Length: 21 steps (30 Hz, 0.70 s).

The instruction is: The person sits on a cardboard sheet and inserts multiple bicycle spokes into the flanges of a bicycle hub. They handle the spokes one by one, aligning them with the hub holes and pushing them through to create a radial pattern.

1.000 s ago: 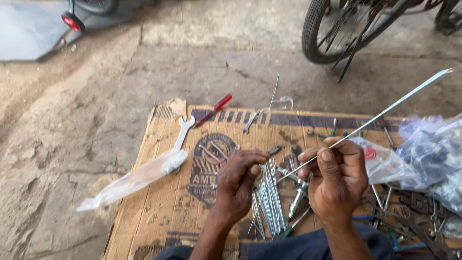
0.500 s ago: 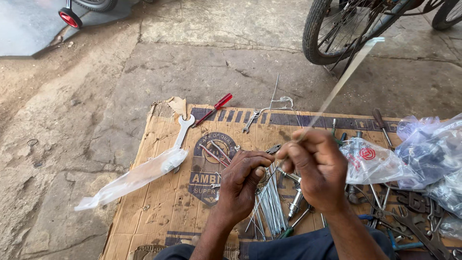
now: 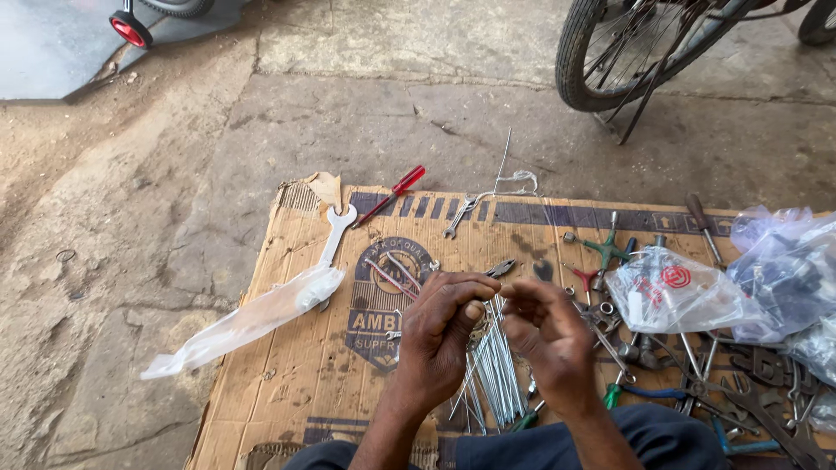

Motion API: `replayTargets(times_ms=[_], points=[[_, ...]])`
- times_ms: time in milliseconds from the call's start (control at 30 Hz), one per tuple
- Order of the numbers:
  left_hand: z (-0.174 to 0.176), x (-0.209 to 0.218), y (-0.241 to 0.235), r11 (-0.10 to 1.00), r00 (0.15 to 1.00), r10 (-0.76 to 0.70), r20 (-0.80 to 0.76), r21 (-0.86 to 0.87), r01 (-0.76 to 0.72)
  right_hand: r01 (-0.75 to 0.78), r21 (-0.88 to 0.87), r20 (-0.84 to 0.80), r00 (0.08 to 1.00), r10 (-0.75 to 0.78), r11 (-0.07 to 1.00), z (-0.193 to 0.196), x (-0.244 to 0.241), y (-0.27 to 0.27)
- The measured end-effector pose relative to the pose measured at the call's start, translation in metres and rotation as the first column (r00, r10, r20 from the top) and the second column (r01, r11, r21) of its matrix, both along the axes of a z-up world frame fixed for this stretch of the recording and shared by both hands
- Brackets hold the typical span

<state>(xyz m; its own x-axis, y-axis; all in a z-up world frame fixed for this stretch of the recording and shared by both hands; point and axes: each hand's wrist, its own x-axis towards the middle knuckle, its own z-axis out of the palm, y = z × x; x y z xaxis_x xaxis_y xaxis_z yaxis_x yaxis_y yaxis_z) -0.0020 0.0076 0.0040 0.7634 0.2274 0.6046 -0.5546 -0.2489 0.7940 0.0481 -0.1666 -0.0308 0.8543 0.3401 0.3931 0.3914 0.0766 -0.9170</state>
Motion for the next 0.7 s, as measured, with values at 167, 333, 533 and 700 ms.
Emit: replayTargets(times_ms=[167,333,533,700], points=[[0.004,-0.002,-0.001,0.999,1.0,0.027,0.016,0.017,-0.027,-0.031,-0.452,0.088,0.993,0.079,0.891,-0.035,-0.01,0.01],[0.01,-0.007,0.003,0.999,1.0,0.018,0.014,0.027,-0.018,-0.067,-0.383,0.007,0.997,0.076,0.921,-0.059,-0.015,0.028],[0.013,-0.01,0.013,0.999,0.999,-0.035,-0.009,-0.024,0.035,-0.111,-0.333,0.121,0.98,0.159,0.936,-0.059,-0.01,0.022],[0.011,-0.011,0.013,1.0,1.0,-0.007,0.0,0.004,0.007,-0.133,-0.292,0.188,0.963,0.194,0.947,-0.057,-0.011,0.028]])
